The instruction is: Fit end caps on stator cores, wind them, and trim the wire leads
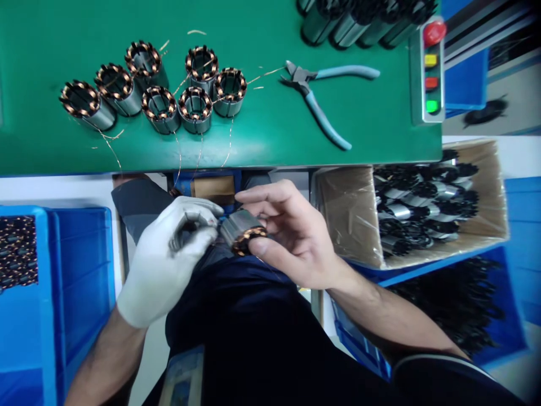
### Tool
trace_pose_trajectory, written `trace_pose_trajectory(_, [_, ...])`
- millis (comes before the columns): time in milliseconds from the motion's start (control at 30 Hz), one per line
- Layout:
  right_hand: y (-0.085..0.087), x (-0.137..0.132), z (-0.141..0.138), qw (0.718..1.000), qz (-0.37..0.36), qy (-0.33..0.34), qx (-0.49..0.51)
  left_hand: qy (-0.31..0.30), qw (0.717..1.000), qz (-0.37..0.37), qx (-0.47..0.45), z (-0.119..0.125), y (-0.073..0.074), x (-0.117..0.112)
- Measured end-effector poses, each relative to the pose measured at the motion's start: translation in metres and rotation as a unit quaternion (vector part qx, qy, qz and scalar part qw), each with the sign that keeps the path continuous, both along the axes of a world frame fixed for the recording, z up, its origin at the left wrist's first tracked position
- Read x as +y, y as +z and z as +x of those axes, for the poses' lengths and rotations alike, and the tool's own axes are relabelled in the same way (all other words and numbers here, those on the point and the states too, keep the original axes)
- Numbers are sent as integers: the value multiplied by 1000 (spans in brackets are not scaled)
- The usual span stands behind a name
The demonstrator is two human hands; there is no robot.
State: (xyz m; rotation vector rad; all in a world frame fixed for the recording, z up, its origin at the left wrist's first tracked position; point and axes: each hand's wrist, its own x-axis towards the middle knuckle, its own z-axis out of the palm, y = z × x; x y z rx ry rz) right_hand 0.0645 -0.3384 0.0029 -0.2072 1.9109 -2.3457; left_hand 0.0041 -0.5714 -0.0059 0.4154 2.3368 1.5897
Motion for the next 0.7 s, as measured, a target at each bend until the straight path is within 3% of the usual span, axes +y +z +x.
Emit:
trace_pose_trajectory(67, [3, 4, 1, 1000, -15, -1, -14, 38, 998, -23, -32, -6, -20, -5])
trace_pose_trajectory(133, [4, 6, 0, 1000, 9, -12, -25, 79, 996, -4, -33, -8, -29, -11])
trace_pose_trajectory(200, [2, 6, -1, 999, 25, -17, -21, 83, 995, 50, 27, -4, -23, -14])
trace_pose_trajectory(267, [-1, 2, -1, 1000, 21, -8, -16, 26, 990, 64, 127, 4, -6, -12])
trace_pose_trajectory(333, [-3, -3, -2, 1000, 18, 7, -8, -42, 976, 0, 212, 13, 14, -7])
trace_pose_trajectory(433, [0, -7, -5, 996, 80, 30, 9, -36, 957, -120, 263, 21, 30, 2])
trace_pose_trajectory(533, [8, -2, -11, 981, 171, 12, 89, -10, 946, -181, 269, 25, 28, 3])
trace_pose_trajectory(600, [12, 4, -15, 966, 206, -16, 157, -44, 945, -181, 268, 26, 23, 0])
trace_pose_trajectory(700, [16, 12, -18, 958, 226, -13, 174, -121, 956, -175, 200, 26, 19, -4])
